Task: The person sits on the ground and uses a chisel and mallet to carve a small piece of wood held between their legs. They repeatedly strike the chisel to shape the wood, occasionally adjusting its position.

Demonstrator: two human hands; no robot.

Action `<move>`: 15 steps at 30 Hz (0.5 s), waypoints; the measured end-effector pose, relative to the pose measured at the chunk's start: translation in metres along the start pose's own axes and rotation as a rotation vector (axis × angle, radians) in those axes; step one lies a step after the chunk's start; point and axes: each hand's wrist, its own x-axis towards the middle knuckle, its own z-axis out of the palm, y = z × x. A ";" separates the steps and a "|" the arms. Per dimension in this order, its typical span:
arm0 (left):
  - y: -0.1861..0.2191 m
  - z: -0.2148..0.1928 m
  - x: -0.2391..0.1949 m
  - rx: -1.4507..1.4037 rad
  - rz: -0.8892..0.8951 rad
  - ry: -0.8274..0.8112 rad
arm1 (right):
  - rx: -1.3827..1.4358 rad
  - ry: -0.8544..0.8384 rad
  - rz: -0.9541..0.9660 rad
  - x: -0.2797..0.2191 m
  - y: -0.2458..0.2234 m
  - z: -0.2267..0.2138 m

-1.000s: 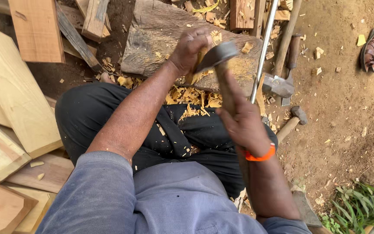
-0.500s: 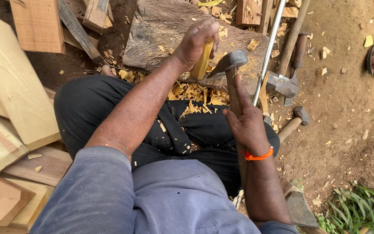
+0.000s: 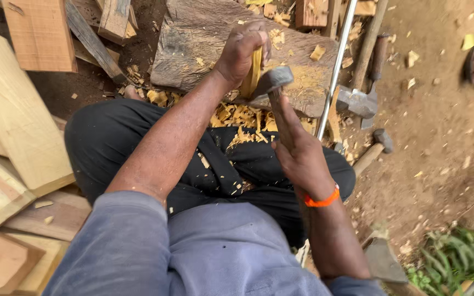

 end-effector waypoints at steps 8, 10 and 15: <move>-0.001 -0.004 -0.004 -0.099 -0.024 -0.051 | -0.032 0.145 -0.132 -0.039 -0.024 -0.039; 0.001 -0.004 -0.007 -0.123 -0.011 -0.046 | 0.059 0.082 -0.024 -0.021 -0.019 -0.022; 0.007 -0.001 -0.004 -0.004 0.016 0.031 | -0.090 0.035 0.002 0.001 -0.008 -0.014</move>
